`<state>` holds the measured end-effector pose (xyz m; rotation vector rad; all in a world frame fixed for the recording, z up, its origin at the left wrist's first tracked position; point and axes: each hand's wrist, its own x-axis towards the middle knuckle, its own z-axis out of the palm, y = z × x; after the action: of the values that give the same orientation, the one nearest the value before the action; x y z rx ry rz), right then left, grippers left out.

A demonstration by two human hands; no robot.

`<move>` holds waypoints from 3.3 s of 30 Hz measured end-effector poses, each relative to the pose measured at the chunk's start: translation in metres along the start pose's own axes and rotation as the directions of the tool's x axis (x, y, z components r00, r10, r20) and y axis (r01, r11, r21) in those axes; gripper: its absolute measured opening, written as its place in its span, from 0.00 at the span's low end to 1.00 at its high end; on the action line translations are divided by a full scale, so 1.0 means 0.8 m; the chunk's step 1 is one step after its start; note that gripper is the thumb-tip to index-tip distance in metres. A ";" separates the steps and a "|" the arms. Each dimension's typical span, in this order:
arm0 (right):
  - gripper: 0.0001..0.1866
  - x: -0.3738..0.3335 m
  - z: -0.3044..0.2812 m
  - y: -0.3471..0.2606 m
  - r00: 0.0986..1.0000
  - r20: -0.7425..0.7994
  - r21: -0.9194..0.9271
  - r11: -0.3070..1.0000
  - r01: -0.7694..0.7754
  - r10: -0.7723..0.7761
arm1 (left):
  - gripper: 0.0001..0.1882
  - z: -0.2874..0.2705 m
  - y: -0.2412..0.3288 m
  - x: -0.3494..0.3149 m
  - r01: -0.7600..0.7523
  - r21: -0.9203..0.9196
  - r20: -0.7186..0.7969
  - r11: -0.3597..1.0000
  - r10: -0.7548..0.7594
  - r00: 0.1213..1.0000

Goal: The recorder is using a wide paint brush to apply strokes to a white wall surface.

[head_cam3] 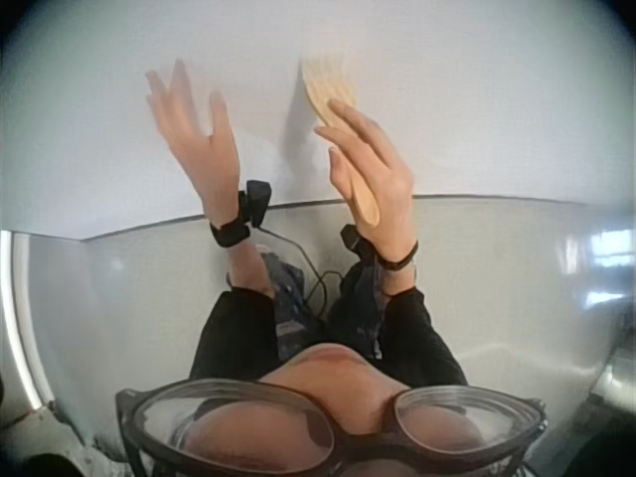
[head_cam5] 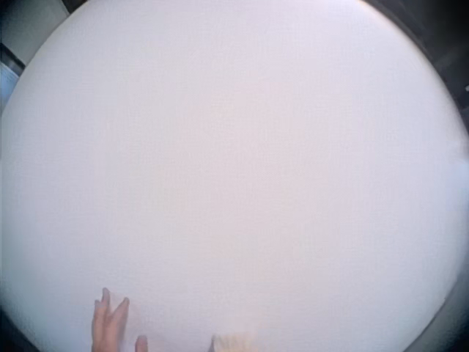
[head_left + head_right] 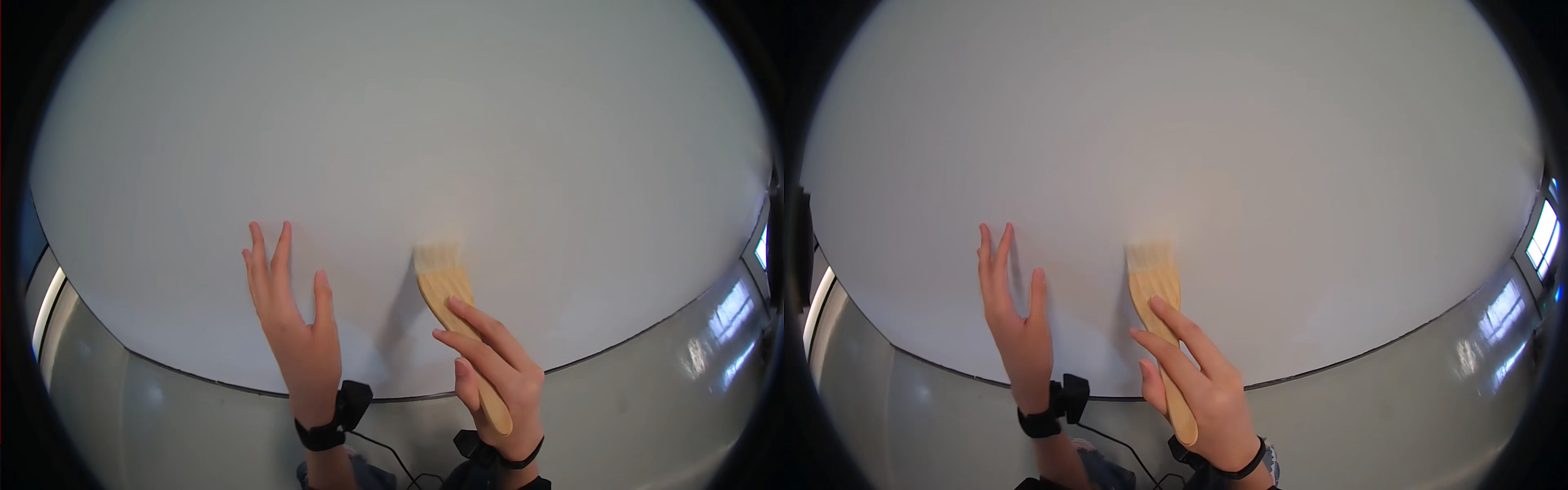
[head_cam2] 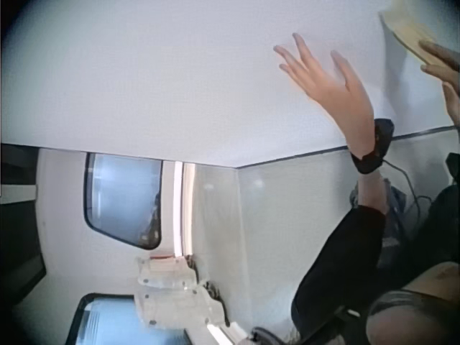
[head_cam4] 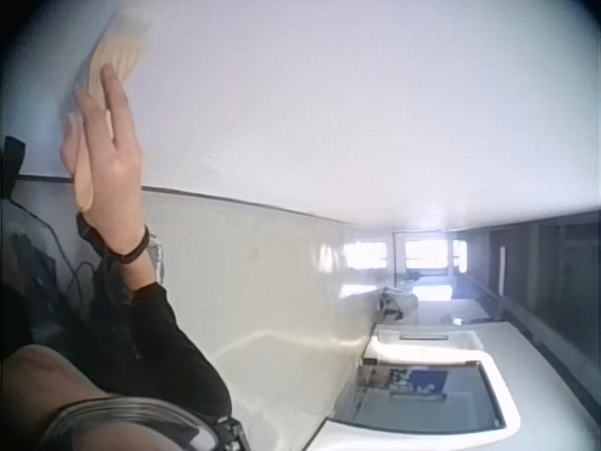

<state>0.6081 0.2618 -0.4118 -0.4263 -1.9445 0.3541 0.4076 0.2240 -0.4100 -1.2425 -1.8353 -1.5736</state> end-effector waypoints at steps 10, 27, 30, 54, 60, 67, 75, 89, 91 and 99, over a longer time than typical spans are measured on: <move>0.13 -0.025 0.004 0.050 0.833 0.377 -0.066 0.909 -0.412 0.405 | 0.32 0.025 0.014 -0.013 -0.001 0.029 0.003 1.000 0.001 1.000; 0.15 -0.007 -0.057 0.025 0.995 -0.096 -0.137 0.990 -0.012 -0.001 | 0.33 0.017 -0.003 -0.004 -0.042 0.062 0.043 0.997 0.039 0.998; 0.14 -0.014 -0.061 0.027 0.980 0.013 -0.073 0.978 -0.195 0.196 | 0.33 0.017 0.000 -0.004 -0.027 0.068 0.049 0.997 0.023 0.999; 0.11 -0.016 -0.083 0.058 0.933 -0.354 0.305 0.951 0.055 0.059 | 0.37 0.027 -0.008 -0.007 -0.077 0.143 0.085 0.987 0.066 0.994; 0.14 -0.020 -0.084 0.072 0.918 -0.395 -0.032 0.999 -0.033 0.017 | 0.38 0.028 -0.012 -0.009 -0.074 0.140 0.075 0.987 0.064 0.995; 0.17 -0.032 -0.072 0.105 0.848 -0.020 0.065 0.847 -0.527 0.529 | 0.40 0.031 -0.014 -0.007 -0.074 0.151 0.050 0.986 0.067 0.996; 0.19 -0.041 -0.109 0.082 0.885 -0.095 0.169 0.883 -0.437 0.456 | 0.41 0.029 -0.017 -0.005 -0.076 0.173 0.046 0.982 0.069 0.997; 0.15 -0.042 -0.132 0.065 0.881 -0.335 -0.015 0.933 -0.359 0.334 | 0.40 0.035 -0.022 -0.009 -0.156 0.228 0.048 0.961 0.149 0.988; 0.15 -0.043 -0.133 0.071 0.877 -0.295 -0.031 0.913 -0.406 0.380 | 0.40 0.038 -0.020 -0.009 -0.152 0.224 0.047 0.963 0.145 0.988; 0.18 -0.067 -0.126 0.133 0.613 0.113 -0.243 0.620 -0.746 0.782 | 0.41 0.036 -0.018 -0.008 -0.104 0.238 0.056 0.966 0.093 0.994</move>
<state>0.7350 0.3376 -0.4616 -1.4204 -1.9026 0.8131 0.4056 0.2493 -0.4304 -1.2434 -1.8946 -1.2378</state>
